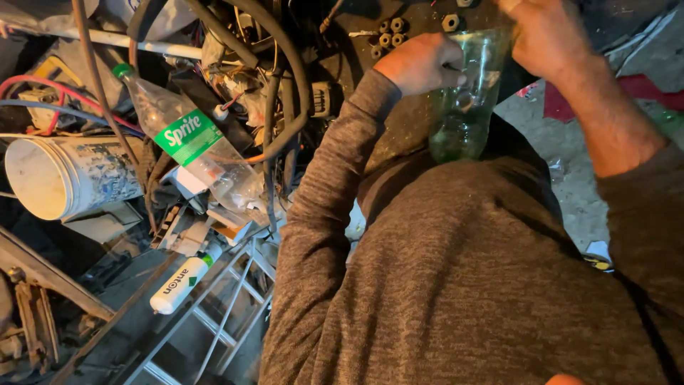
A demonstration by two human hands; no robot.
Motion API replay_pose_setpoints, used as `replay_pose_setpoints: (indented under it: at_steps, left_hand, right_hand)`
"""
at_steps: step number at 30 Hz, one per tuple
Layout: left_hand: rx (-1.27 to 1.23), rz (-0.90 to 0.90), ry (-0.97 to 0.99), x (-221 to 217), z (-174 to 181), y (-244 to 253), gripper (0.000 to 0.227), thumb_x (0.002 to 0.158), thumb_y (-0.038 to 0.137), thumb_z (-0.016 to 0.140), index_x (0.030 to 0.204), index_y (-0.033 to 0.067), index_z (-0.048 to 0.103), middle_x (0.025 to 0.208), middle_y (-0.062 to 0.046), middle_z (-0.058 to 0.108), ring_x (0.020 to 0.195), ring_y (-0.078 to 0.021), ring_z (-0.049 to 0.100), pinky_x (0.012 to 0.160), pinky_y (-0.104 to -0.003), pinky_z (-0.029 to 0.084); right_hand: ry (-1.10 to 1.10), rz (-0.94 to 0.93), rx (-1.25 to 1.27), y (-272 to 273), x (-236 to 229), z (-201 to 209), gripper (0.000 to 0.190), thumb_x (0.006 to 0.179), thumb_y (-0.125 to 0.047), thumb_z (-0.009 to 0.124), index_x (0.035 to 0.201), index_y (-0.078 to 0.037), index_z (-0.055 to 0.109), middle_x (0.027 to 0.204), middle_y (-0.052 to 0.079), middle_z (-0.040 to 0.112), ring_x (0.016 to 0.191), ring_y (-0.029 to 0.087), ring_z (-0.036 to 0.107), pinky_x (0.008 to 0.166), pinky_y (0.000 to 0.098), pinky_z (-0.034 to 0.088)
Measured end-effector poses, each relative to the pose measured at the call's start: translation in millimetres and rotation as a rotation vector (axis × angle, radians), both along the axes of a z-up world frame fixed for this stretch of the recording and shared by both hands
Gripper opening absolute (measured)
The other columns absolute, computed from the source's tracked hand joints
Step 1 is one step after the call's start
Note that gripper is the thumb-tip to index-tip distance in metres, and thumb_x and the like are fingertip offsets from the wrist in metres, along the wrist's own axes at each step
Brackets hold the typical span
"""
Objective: The person places small cylindrical objects into a green plastic bottle and secures them with white tape. They then use scissors to trim the excess tape around the bottle's opening.
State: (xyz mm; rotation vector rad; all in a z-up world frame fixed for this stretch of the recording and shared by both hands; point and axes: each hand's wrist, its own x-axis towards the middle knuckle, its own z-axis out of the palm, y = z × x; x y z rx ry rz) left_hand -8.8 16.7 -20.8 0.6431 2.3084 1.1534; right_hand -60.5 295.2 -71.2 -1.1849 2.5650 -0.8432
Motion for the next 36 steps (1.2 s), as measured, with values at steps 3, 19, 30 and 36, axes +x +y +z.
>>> replay_pose_setpoints:
  at_steps: [3,19,30,36]
  left_hand:
    - [-0.011,0.047,-0.010,0,5,4,0.025,0.088,0.034,0.079,0.092,0.0092,0.077,0.084,-0.014,0.071,0.083,-0.0325,0.071,0.074,-0.045,0.054]
    - [0.023,0.074,-0.123,-2,21,7,0.033,0.086,0.038,0.078,0.095,0.0070,0.076,0.085,-0.013,0.072,0.080,-0.0307,0.070,0.073,-0.044,0.055]
    - [-0.463,0.245,0.101,13,62,24,0.059,0.073,0.058,0.080,0.080,-0.0003,0.069,0.073,-0.016,0.069,0.065,-0.0335,0.071,0.056,-0.046,0.056]
    - [-0.699,-0.077,-0.348,-6,122,15,0.059,0.102,0.059,0.046,0.091,0.0083,0.074,0.083,-0.010,0.074,0.076,-0.0237,0.074,0.065,-0.038,0.057]
  right_hand:
    - [0.025,-0.227,0.149,-5,14,47,0.035,0.092,0.008,0.064,0.125,-0.002,0.067,0.106,0.023,0.070,0.101,0.041,0.066,0.086,0.0484,0.054]
    - [-0.831,-0.499,-0.603,-3,87,34,0.022,0.106,0.007,0.075,0.115,0.005,0.055,0.104,0.007,0.069,0.095,0.006,0.065,0.085,0.0215,0.052]
    - [-0.906,-0.494,-0.721,-1,84,16,0.033,0.100,0.012,0.070,0.131,0.006,0.063,0.121,0.009,0.070,0.103,0.009,0.065,0.094,0.0254,0.056]
    - [-0.937,-0.466,-0.747,-5,81,24,0.028,0.103,0.009,0.070,0.130,0.006,0.062,0.114,0.004,0.071,0.105,0.008,0.067,0.099,0.0258,0.057]
